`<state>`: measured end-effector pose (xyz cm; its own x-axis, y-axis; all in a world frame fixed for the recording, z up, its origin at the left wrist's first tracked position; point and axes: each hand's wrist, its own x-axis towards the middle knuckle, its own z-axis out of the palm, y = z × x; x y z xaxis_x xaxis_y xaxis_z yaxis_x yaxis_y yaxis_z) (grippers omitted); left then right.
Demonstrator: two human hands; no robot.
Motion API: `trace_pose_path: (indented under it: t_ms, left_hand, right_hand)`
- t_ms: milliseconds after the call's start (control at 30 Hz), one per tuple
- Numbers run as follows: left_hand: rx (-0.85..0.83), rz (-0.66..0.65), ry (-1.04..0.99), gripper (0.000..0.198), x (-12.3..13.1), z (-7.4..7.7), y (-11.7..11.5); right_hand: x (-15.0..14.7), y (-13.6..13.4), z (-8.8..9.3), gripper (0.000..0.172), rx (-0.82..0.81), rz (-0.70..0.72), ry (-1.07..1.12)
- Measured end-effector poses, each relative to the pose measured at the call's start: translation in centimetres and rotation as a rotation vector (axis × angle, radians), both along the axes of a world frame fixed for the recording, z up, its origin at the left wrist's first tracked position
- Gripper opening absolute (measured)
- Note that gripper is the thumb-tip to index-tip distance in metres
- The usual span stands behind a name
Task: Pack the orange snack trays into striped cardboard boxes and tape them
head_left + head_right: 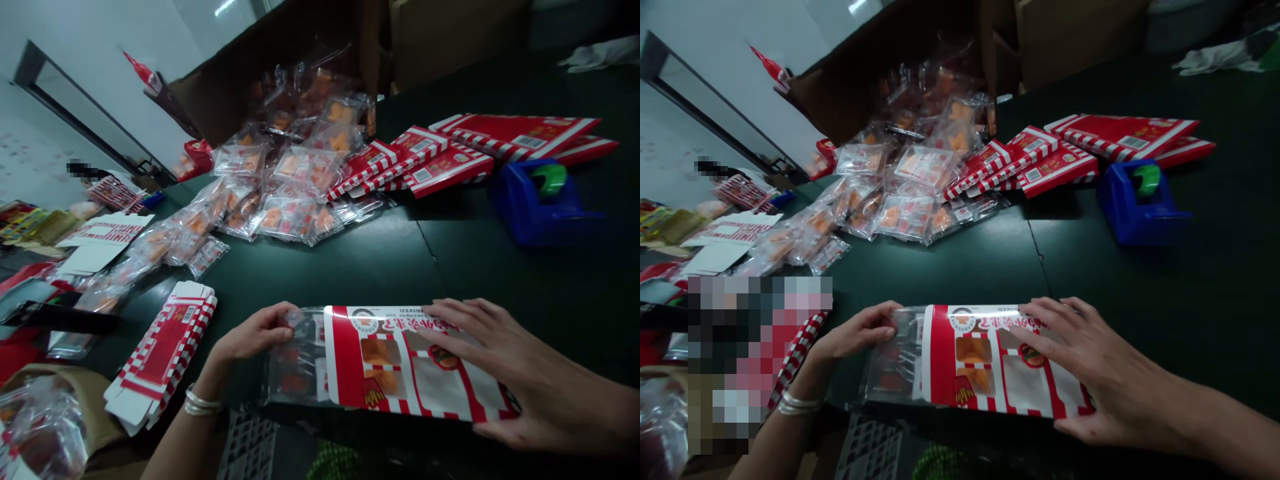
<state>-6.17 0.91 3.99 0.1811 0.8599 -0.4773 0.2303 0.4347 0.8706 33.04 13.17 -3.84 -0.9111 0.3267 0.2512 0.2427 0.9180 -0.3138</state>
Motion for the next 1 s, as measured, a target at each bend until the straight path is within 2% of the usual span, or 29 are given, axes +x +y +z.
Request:
trace_pose_path:
  t_ms: [100,167,233,333,400,500,600,700,767,833,900,933,967,1000]
  left_hand:
    - [-0.066,-0.073,-0.091,0.046,0.6,0.3,0.4]
    - [-0.076,-0.1,-0.131,0.042,1.5,-0.1,1.1]
    - [-0.055,-0.002,-0.149,0.044,2.2,-0.7,1.6]
    - [-0.079,0.267,-0.217,0.057,2.8,-1.7,1.2]
    - [-0.098,0.39,-0.275,0.051,3.3,-2.0,0.4]
    - [-0.071,0.393,-0.289,0.037,5.3,-2.0,-0.4]
    - [-0.028,0.391,-0.271,0.037,7.6,-1.4,0.4]
    - [-0.044,0.472,-0.269,0.039,9.2,0.4,2.2]
    - [-0.028,0.442,-0.305,0.035,10.1,2.9,3.4]
    - [0.057,0.326,-0.363,0.03,10.5,6.3,4.0]
    - [0.242,0.236,-0.359,0.027,10.4,9.7,3.8]
    - [0.38,0.242,-0.315,0.025,10.1,10.8,3.5]
    - [0.526,0.281,-0.248,0.026,9.7,11.3,3.1]
    - [0.656,0.338,-0.172,0.03,9.2,11.0,2.8]
  right_hand:
    - [-0.6,-0.1,0.2,0.101,0.027,0.028,0.016]
    - [-1.3,0.0,0.3,0.099,0.027,0.048,0.036]
    - [-1.8,0.1,0.5,0.1,0.029,0.06,0.065]
    - [-2.2,0.0,0.9,0.102,0.001,0.011,0.11]
    - [-2.4,-0.2,1.2,0.1,-0.019,-0.028,0.126]
    - [-2.9,-0.2,1.6,0.096,0.009,0.057,0.113]
    - [-3.8,-0.3,1.8,0.093,0.054,0.135,0.104]
    - [-4.7,-1.0,2.2,0.086,0.168,0.021,0.116]
    - [-5.2,-1.6,2.9,0.074,0.256,-0.114,0.166]
    - [-5.3,-1.9,4.2,0.059,0.284,-0.235,0.282]
    - [-4.8,-1.8,6.1,0.048,0.179,-0.335,0.429]
    - [-4.3,-1.7,7.1,0.041,0.06,-0.388,0.497]
    - [-3.8,-1.8,8.0,0.033,-0.103,-0.428,0.56]
    - [-3.3,-2.1,8.7,0.028,-0.288,-0.451,0.609]
